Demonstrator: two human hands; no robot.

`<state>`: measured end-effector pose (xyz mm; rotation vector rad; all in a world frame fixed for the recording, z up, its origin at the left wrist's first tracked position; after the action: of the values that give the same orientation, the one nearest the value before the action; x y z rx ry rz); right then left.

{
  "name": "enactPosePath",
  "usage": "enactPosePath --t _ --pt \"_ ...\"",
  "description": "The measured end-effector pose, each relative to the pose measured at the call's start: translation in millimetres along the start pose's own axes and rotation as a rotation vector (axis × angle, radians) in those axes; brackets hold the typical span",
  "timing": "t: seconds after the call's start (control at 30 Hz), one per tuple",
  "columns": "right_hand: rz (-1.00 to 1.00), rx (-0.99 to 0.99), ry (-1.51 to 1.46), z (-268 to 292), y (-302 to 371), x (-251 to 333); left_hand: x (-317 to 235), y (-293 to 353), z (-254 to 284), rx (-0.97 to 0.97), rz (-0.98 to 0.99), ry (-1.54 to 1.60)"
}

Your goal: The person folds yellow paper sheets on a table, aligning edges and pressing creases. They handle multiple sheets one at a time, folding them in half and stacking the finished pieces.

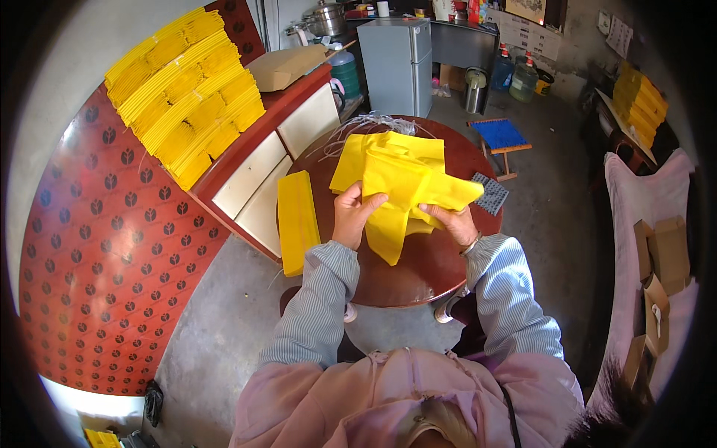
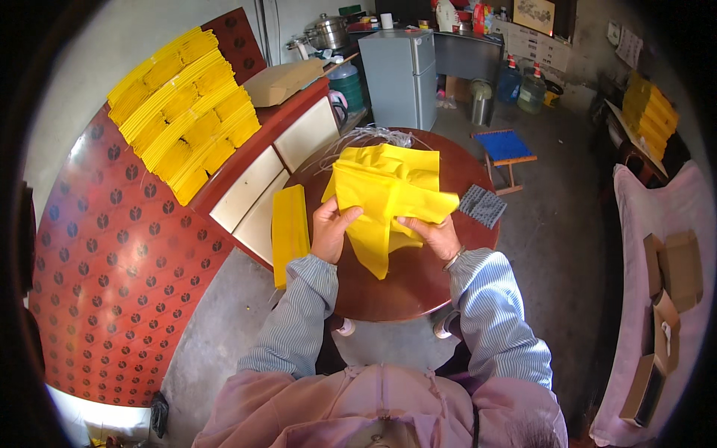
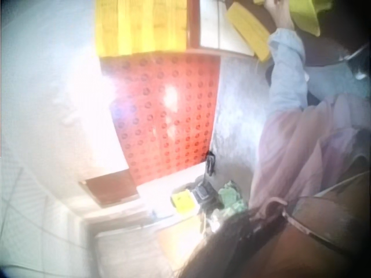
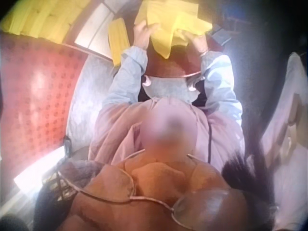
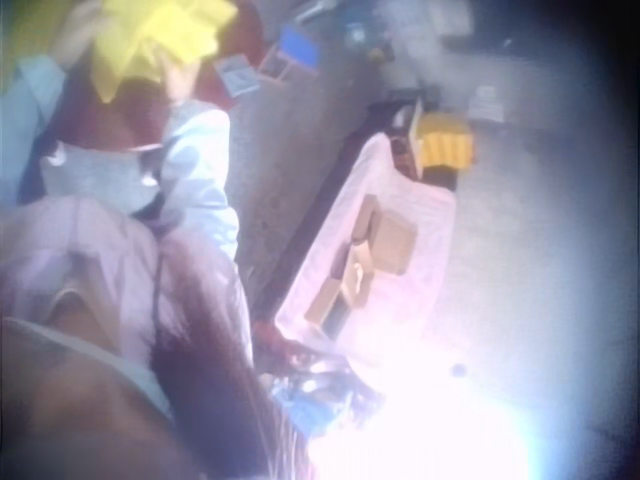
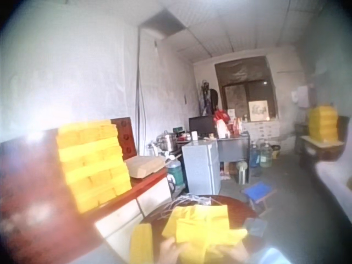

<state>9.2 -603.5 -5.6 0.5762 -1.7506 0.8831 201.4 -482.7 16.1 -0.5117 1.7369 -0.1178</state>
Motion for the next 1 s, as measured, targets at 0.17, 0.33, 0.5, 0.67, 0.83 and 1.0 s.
enactPosePath --t 0.17,0.33,0.5,0.67,0.83,1.0 --pt "0.003 0.103 0.029 11 -9 9 -9 -1 -1 -0.007 -0.13 0.053" --pt "-0.004 0.014 0.008 12 -4 -2 16 1 2 -0.021 0.045 0.018" --pt "-0.015 0.08 0.015 16 -6 2 28 1 14 0.032 -0.059 0.051" --pt "-0.019 -0.002 0.025 6 -12 21 15 -3 14 -0.034 -0.025 -0.001" --pt "-0.044 -0.045 -0.181 -10 8 44 -30 -34 12 0.084 0.131 0.021" --pt "-0.186 -0.264 -0.383 -9 79 -17 34 -48 10 0.293 0.684 -0.208"
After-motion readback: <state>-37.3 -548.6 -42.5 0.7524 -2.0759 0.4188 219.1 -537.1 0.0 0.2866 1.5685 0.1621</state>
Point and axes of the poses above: each hand's wrist, its own y-axis away from the middle knuckle, its own z-axis out of the back of the hand, x = y × z, the point moved 5 cm from there along -y, towards the middle knuckle, and after that the axes turned 11 degrees about x, right-handed, at the moved point
